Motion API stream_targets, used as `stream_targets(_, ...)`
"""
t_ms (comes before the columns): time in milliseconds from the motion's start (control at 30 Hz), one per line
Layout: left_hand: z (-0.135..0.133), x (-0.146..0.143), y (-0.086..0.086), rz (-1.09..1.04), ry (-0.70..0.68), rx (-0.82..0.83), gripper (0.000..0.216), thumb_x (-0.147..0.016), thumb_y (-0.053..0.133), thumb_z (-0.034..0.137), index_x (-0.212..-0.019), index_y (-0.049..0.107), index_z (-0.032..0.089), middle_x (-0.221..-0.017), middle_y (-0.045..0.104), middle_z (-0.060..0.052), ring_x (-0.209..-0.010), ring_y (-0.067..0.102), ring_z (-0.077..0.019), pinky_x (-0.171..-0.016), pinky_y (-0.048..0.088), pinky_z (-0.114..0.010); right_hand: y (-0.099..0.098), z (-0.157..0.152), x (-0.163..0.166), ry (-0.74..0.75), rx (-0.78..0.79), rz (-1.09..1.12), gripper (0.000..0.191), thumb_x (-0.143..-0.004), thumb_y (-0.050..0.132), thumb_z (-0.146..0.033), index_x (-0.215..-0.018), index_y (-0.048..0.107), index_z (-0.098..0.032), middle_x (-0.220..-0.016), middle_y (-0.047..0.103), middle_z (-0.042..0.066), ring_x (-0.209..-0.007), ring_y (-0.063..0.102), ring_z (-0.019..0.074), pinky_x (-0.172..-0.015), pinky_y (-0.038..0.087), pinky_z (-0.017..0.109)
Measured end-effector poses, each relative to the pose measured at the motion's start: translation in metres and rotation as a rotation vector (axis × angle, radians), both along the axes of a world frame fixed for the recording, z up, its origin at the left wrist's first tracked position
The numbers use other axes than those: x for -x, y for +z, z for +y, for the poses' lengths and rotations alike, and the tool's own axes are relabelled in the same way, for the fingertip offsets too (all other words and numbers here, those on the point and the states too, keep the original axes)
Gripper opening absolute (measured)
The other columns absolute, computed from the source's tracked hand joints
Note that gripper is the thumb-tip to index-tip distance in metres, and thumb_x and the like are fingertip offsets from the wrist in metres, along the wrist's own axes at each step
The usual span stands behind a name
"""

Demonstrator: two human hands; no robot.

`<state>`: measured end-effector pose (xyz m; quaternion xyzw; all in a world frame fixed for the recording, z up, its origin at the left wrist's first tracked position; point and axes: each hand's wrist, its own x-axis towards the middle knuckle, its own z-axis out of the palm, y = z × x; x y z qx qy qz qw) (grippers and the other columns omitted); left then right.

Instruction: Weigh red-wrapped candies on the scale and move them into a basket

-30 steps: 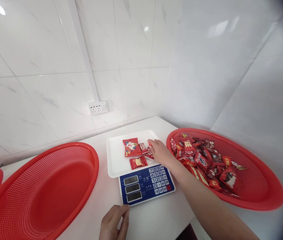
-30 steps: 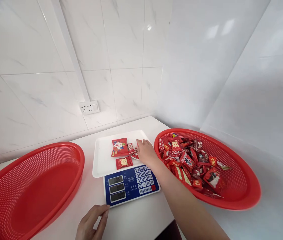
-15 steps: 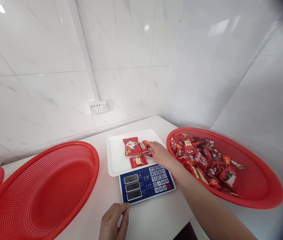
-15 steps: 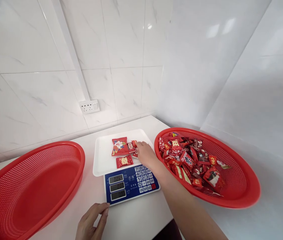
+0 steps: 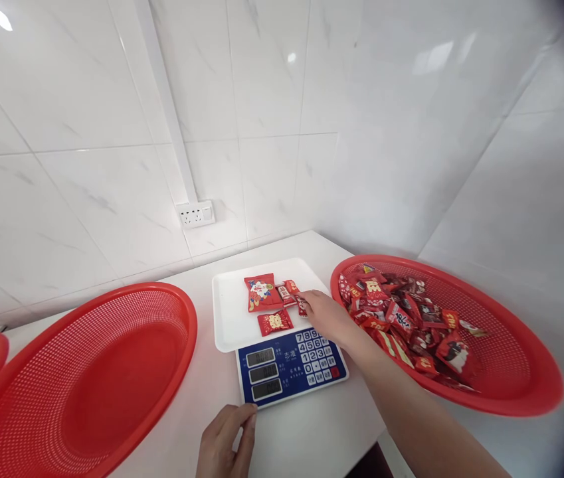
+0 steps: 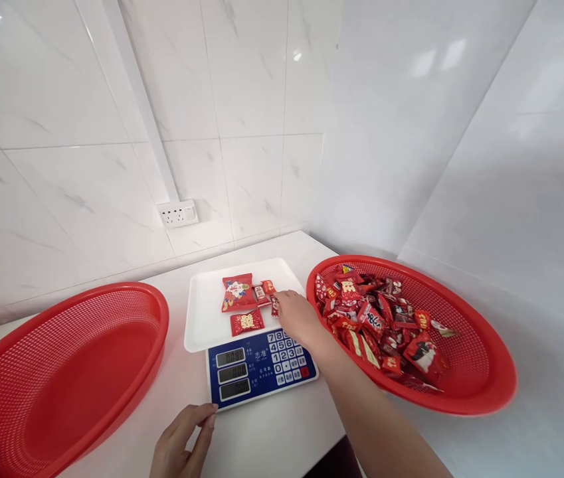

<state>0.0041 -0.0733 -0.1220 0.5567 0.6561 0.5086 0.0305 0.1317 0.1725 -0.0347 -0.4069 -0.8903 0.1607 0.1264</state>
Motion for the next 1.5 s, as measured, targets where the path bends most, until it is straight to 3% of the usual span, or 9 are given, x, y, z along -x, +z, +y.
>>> stream_targets(300,0.000,0.000,0.001,-0.005,0.002,-0.004,0.017,-0.089,0.048,0.030,-0.089,0.063,0.023,-0.067,0.063,-0.001,-0.057,0.059,-0.0111,-0.050,0.045,-0.018,0.003,-0.012,0.007,0.094,-0.008,0.052,0.045,-0.087,0.049,-0.029,-0.130,0.050,-0.017,-0.141,0.043,0.011,-0.131,0.035,0.0251,-0.107,0.028,0.039)
stream_targets(467,0.001,-0.002,0.003,-0.008,0.023,-0.017,0.018,-0.090,0.047,0.030,-0.088,0.063,0.023,-0.066,0.063,0.000,-0.056,0.059,-0.0104,-0.048,0.045,-0.016,-0.004,-0.012,0.011,0.127,0.026,0.069,0.041,-0.084,0.055,-0.032,-0.124,0.057,-0.021,-0.142,0.043,0.011,-0.133,0.031,0.0299,-0.107,0.027,0.046)
stream_targets(767,0.000,-0.001,0.002,-0.002,0.012,-0.015,0.017,-0.089,0.048,0.030,-0.089,0.064,0.023,-0.066,0.063,-0.001,-0.057,0.060,-0.0113,-0.052,0.047,-0.018,-0.004,-0.011,0.011,0.132,0.059,0.104,0.047,-0.085,0.055,-0.028,-0.131,0.051,-0.018,-0.144,0.039,0.012,-0.134,0.030,0.0255,-0.110,0.024,0.040)
stream_targets(1000,0.001,-0.003,0.001,-0.049,0.035,0.005,0.021,-0.090,0.047,0.034,-0.087,0.064,0.022,-0.065,0.061,-0.002,-0.055,0.058,-0.0119,-0.043,0.044,-0.016,0.005,-0.016,0.026,0.268,0.078,0.025,0.050,-0.081,0.057,-0.047,-0.129,0.051,-0.033,-0.152,0.023,0.006,-0.140,0.008,0.0322,-0.108,0.010,0.058)
stream_targets(1500,0.000,-0.001,0.001,-0.040,0.018,0.001,0.018,-0.089,0.048,0.031,-0.088,0.064,0.023,-0.066,0.062,-0.002,-0.056,0.059,-0.0114,-0.047,0.046,-0.016,0.005,-0.012,0.028,0.276,0.108,0.000,0.045,-0.087,0.046,-0.048,-0.129,0.052,-0.032,-0.152,0.025,0.003,-0.140,0.011,0.0306,-0.107,0.010,0.059)
